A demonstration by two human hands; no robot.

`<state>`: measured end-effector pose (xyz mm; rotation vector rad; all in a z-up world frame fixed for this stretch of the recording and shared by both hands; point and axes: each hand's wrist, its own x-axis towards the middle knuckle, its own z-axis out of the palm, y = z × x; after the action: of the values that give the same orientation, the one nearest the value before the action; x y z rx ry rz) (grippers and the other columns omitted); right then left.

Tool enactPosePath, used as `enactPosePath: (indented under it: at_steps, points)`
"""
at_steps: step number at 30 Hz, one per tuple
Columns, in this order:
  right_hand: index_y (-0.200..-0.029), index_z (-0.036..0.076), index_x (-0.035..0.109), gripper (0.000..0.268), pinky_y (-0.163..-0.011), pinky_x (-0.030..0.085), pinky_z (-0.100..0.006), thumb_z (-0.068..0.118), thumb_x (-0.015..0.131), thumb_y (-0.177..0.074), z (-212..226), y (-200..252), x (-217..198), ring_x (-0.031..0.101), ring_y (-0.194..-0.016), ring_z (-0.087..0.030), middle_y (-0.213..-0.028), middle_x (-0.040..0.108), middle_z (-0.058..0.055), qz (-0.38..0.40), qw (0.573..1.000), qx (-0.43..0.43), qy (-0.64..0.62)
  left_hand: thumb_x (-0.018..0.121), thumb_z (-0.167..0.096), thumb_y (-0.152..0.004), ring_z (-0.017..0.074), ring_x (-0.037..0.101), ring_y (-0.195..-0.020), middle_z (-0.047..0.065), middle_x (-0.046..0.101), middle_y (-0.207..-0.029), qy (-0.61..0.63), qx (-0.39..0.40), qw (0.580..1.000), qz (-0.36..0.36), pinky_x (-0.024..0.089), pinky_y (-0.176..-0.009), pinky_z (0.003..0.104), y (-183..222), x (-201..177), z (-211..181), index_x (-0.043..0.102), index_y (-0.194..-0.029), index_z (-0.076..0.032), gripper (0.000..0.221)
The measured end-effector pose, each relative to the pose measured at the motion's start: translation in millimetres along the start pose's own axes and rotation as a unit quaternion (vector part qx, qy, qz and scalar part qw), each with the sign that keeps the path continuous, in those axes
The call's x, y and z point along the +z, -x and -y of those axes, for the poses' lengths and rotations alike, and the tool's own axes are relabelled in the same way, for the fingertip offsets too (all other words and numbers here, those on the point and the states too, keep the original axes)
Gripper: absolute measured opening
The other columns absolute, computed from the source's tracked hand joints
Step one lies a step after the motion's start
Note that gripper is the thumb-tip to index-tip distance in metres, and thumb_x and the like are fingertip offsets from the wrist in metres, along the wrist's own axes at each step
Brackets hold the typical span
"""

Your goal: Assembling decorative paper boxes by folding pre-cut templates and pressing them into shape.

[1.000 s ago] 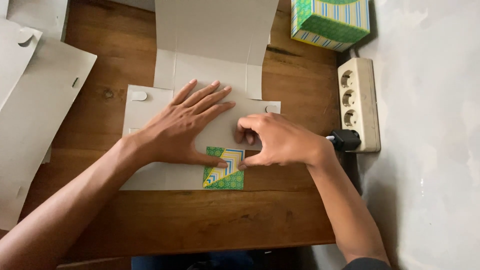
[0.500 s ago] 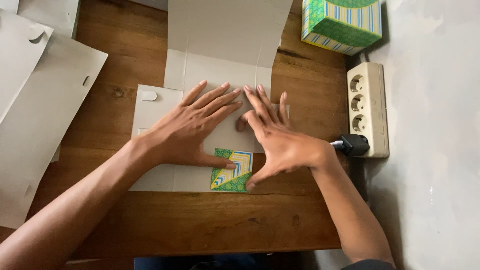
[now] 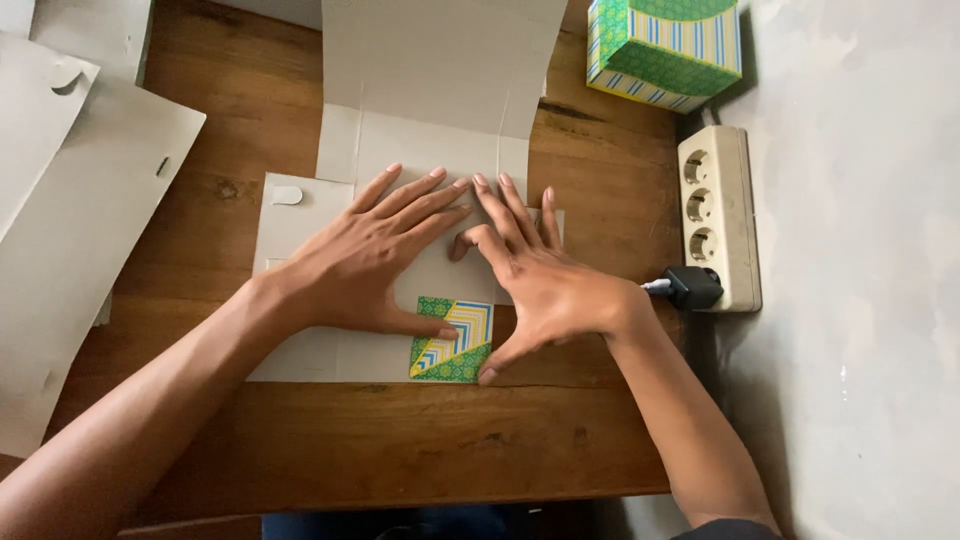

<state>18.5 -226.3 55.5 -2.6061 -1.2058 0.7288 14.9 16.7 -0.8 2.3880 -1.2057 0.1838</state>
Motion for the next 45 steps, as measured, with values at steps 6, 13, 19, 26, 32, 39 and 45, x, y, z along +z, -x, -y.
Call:
enactPosePath:
  at_steps: [6,13,19,26,32,39,45]
  points:
    - [-0.138,0.011,0.039,0.104,-0.117,-0.018,-0.064,0.062,0.092,-0.066,-10.0,3.6,-6.4,-0.025,-0.154,-0.039,-0.168,-0.013,-0.02,-0.008,0.998,-0.022,-0.064,0.071,-0.093,-0.063,0.0358,0.018,-0.158,0.018,0.024,-0.17,0.007,-0.001,1.0,0.009,0.008,-0.127,0.056,0.8,-4.2,-3.4,0.031,-0.16,-0.006,0.136]
    - [-0.131,0.02,0.051,0.07,-0.119,-0.014,-0.06,0.051,0.085,-0.079,-3.9,7.0,-18.8,-0.022,-0.155,-0.039,-0.17,-0.009,-0.022,-0.005,0.994,-0.014,-0.111,0.07,-0.093,-0.065,0.0352,0.016,-0.158,0.014,0.021,-0.172,0.014,0.0,1.0,0.021,0.007,-0.127,0.056,-0.1,-5.1,-3.6,0.024,-0.163,-0.007,0.138]
    - [-0.133,0.018,0.052,0.055,-0.121,-0.011,-0.058,0.046,0.074,-0.091,-8.6,6.4,-19.5,-0.018,-0.156,-0.036,-0.17,-0.006,-0.023,0.001,0.993,-0.026,-0.112,0.071,-0.094,-0.064,0.0342,0.018,-0.158,0.015,0.025,-0.17,-0.005,0.002,1.0,0.017,0.008,-0.127,0.055,0.6,-4.3,-2.0,0.027,-0.162,-0.006,0.138]
    - [-0.131,0.018,0.051,0.069,-0.12,-0.014,-0.056,0.05,0.084,-0.08,-2.9,5.6,-19.1,-0.022,-0.156,-0.036,-0.17,-0.01,-0.021,-0.002,0.993,-0.009,-0.117,0.07,-0.095,-0.064,0.0348,0.017,-0.158,0.014,0.021,-0.171,-0.01,0.001,1.0,0.021,0.008,-0.126,0.056,0.0,-3.9,-2.6,0.029,-0.161,-0.008,0.137]
    - [-0.133,0.013,0.043,0.088,-0.12,-0.013,-0.06,0.059,0.089,-0.073,-9.3,4.0,-6.8,-0.022,-0.155,-0.038,-0.17,-0.011,-0.02,-0.021,0.997,-0.024,-0.072,0.071,-0.095,-0.063,0.036,0.019,-0.157,0.016,0.023,-0.17,-0.01,0.003,1.0,0.015,0.01,-0.126,0.057,1.0,-1.7,-1.6,0.031,-0.16,-0.007,0.137]
    - [-0.138,0.005,0.03,0.128,-0.116,-0.018,-0.07,0.079,0.09,-0.053,-3.0,0.8,2.9,-0.029,-0.151,-0.045,-0.166,-0.024,-0.022,-0.017,1.0,-0.014,0.0,0.069,-0.096,-0.063,0.035,0.017,-0.158,0.017,0.024,-0.17,-0.01,0.005,1.0,0.009,0.008,-0.127,0.055,2.2,0.2,0.2,0.027,-0.162,-0.005,0.14]
    - [-0.148,-0.002,0.016,0.151,-0.117,-0.017,-0.07,0.088,0.088,-0.05,-4.7,1.8,11.3,-0.029,-0.151,-0.046,-0.165,-0.025,-0.024,-0.039,0.998,-0.029,0.043,0.071,-0.096,-0.062,0.0349,0.017,-0.158,0.016,0.024,-0.17,-0.008,0.007,1.0,0.011,0.007,-0.127,0.055,1.8,0.6,0.4,0.03,-0.16,-0.005,0.14]
